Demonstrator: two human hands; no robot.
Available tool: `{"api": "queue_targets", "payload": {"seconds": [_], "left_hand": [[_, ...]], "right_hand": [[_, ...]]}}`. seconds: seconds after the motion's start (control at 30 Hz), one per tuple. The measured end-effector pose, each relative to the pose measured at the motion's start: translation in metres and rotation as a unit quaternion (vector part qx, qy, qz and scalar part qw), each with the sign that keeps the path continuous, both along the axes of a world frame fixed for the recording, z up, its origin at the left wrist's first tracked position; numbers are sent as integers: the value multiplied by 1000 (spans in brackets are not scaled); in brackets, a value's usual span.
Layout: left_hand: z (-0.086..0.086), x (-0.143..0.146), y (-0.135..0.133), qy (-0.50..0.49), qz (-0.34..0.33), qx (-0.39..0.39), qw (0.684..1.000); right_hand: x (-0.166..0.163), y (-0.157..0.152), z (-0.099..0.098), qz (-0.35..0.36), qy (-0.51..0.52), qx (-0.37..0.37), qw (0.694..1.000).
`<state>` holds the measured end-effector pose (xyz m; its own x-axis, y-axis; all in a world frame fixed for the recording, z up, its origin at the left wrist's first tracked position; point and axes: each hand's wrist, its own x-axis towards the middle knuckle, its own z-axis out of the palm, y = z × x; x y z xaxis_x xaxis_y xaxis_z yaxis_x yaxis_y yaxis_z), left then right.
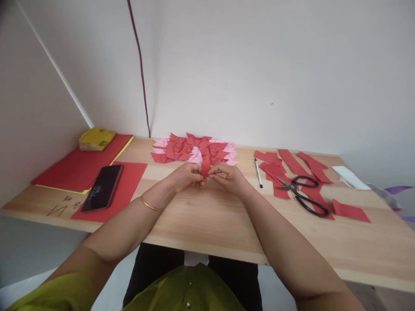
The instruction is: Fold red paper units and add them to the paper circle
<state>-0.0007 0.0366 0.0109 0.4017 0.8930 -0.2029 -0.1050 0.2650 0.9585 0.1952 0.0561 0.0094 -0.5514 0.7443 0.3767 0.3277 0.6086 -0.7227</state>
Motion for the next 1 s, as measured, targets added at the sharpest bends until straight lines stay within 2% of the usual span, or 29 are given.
{"api": "queue_targets", "payload": {"seconds": [0.13, 0.5, 0.77, 1.0], "left_hand": [[2, 2, -2, -9, 9, -5, 1000], [-5, 6, -2, 27, 21, 70, 997], [-10, 6, 0, 87, 47, 127, 987], [-5, 6, -1, 100, 51, 132, 985]], "right_hand": [[-1, -1, -2, -40, 30, -24, 998], [-2, 0, -3, -62, 69, -61, 994], [-4, 0, -4, -75, 70, -59, 993], [-5, 1, -7, -101, 58, -49, 992]]}}
